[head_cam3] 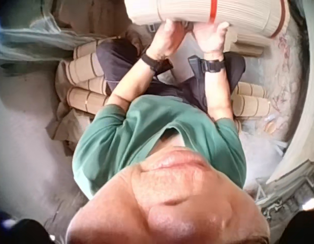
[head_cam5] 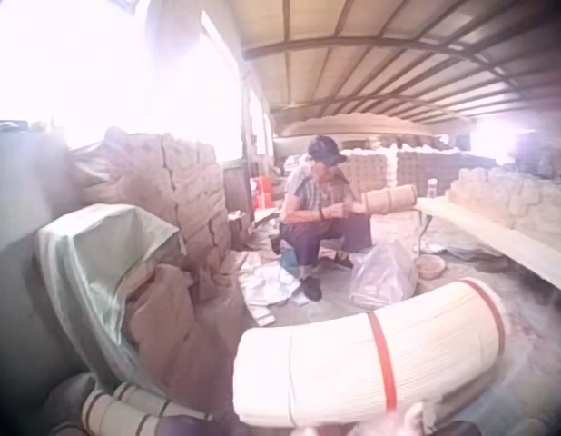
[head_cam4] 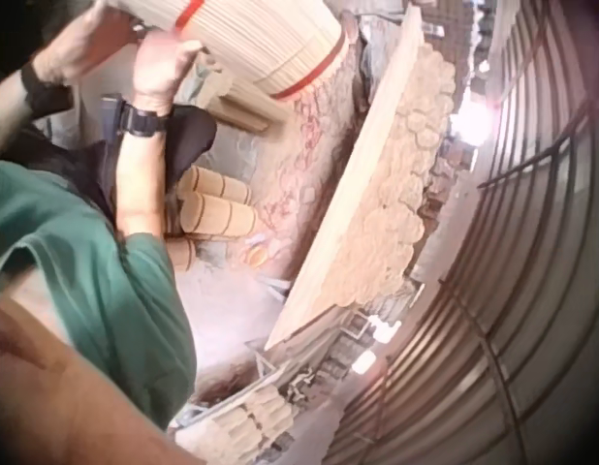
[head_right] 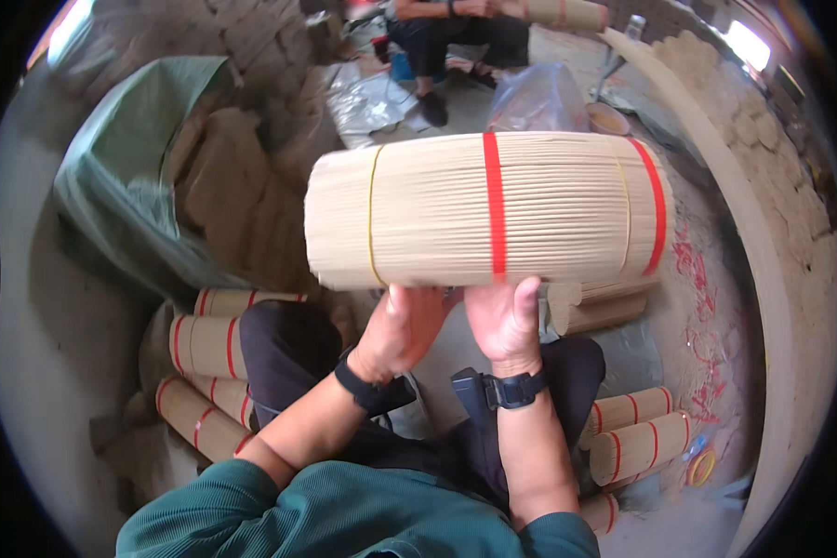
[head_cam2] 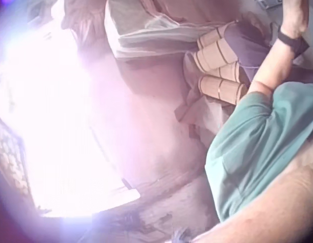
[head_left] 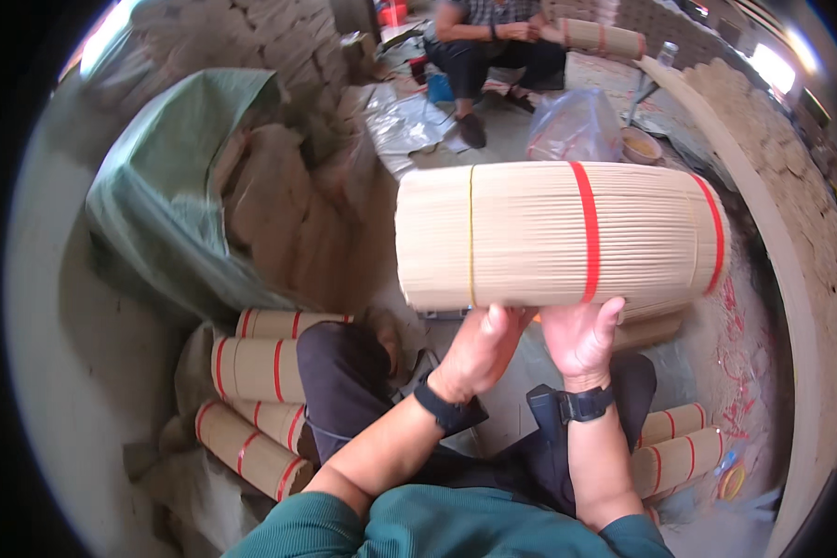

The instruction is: Bundling, weighing, and inspecting wooden sticks in a factory setting.

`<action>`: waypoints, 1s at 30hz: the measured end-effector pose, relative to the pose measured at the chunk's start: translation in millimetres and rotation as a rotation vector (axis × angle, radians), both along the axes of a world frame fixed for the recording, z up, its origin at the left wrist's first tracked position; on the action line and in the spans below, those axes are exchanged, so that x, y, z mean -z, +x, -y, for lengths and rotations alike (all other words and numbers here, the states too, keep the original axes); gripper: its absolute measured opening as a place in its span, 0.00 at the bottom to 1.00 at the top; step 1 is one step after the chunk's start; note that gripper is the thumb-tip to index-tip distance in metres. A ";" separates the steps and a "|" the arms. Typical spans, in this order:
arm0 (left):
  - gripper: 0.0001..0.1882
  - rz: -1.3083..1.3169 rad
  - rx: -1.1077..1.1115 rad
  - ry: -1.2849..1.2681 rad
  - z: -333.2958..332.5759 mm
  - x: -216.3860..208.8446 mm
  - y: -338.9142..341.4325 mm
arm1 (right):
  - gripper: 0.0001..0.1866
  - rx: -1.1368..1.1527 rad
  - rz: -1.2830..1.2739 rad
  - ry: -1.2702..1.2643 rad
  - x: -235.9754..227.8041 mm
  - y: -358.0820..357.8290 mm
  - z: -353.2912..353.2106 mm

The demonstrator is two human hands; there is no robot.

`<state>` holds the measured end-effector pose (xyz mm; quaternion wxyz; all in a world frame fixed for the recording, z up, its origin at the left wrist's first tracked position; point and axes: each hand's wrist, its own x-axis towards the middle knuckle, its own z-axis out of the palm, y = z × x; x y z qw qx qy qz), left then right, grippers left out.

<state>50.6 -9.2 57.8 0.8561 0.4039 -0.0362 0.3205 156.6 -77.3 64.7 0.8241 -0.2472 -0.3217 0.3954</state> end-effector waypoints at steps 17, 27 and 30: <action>0.40 -0.233 0.134 -0.685 -77.6 104.8 -43.1 | 0.48 -0.490 0.126 -0.489 83.2 46.2 -11.4; 0.43 -0.588 0.138 -0.262 -85.4 120.3 -37.5 | 0.50 -0.431 0.052 -0.678 142.9 28.1 -10.1; 0.46 -0.632 0.129 -0.234 -92.8 143.7 -36.4 | 0.48 -0.362 0.055 -0.704 162.4 19.8 -20.9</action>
